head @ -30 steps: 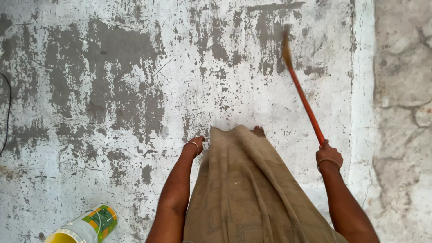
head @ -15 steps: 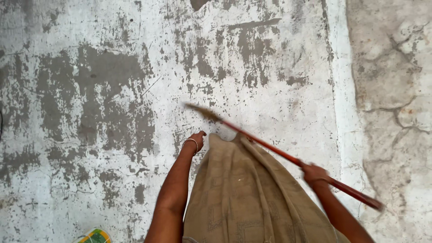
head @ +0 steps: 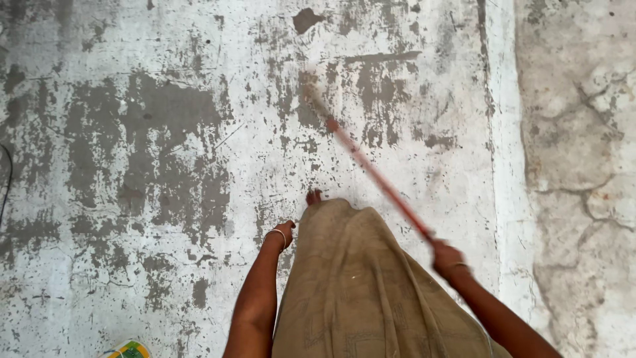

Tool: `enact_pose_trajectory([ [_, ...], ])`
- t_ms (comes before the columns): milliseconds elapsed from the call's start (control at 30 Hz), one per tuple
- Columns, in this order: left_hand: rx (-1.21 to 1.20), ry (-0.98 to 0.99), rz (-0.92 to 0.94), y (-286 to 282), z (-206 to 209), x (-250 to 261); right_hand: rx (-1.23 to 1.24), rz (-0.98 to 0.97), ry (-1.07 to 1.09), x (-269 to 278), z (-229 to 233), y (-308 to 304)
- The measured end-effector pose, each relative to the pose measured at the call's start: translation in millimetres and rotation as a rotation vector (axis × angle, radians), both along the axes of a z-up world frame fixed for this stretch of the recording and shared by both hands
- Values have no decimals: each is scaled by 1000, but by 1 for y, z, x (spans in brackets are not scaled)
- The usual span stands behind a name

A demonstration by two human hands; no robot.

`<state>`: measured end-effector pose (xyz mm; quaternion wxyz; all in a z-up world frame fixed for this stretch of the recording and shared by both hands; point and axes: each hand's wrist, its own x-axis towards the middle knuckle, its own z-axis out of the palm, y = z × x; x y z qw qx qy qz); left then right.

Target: The person scrapes a concrete floor using a long-handled tool with a curved blade to remove peeling paint or residue.

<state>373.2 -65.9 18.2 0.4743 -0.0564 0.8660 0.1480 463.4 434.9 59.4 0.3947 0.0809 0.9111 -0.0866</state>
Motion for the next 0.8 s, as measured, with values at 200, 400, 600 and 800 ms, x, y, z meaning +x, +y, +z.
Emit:
enact_pose_trajectory([
  [200, 7, 9, 33, -11, 6, -33, -94, 346, 16, -104, -48, -119],
  [400, 73, 69, 37, -25, 6, -71, -16, 225, 85, -122, -31, -85],
  [600, 25, 15, -31, -42, -8, -94, 176, -337, -49, -100, 10, -23],
  [800, 12, 2, -25, -60, -11, -129, 72, -273, -107, -99, 8, -58],
])
